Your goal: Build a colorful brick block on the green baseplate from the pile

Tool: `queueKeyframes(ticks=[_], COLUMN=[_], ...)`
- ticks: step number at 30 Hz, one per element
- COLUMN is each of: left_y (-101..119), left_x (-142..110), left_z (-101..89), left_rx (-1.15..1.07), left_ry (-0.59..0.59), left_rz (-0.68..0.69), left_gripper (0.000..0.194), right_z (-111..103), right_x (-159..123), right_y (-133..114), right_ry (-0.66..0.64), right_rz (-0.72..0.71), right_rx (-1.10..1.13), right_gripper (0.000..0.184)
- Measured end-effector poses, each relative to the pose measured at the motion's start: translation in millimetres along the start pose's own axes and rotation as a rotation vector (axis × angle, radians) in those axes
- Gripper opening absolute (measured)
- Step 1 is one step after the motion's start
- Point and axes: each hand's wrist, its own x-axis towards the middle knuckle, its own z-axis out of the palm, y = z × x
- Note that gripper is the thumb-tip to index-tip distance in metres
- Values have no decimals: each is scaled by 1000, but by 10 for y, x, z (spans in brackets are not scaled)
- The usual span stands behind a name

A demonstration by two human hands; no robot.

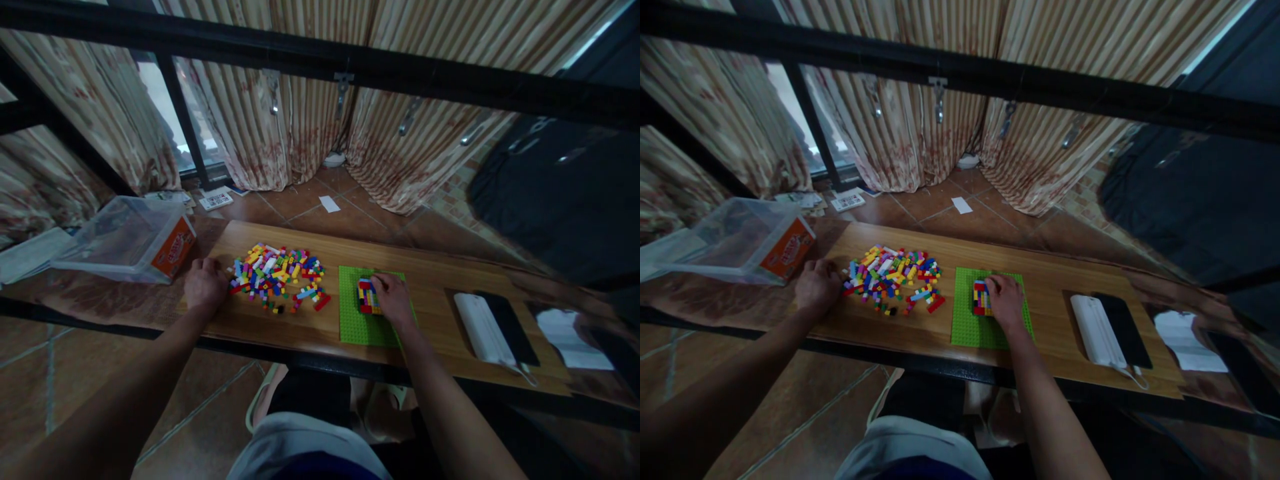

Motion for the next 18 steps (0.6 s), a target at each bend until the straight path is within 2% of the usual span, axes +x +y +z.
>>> queueKeyframes(ticks=[6, 11, 18], left_y=[4, 10, 35], left_x=[-10, -11, -23], left_z=[-7, -12, -62], left_rx=[1, -1, -6], left_ry=[-1, -3, -27], left_rz=[-3, 7, -4], left_gripper=[33, 33, 33], right_z=[51, 85, -77], right_x=[-34, -35, -5], right_y=[-10, -29, 79], right_ry=[-4, 8, -18], right_rz=[53, 34, 54], right_rx=[-51, -33, 163], right_gripper=[43, 45, 59])
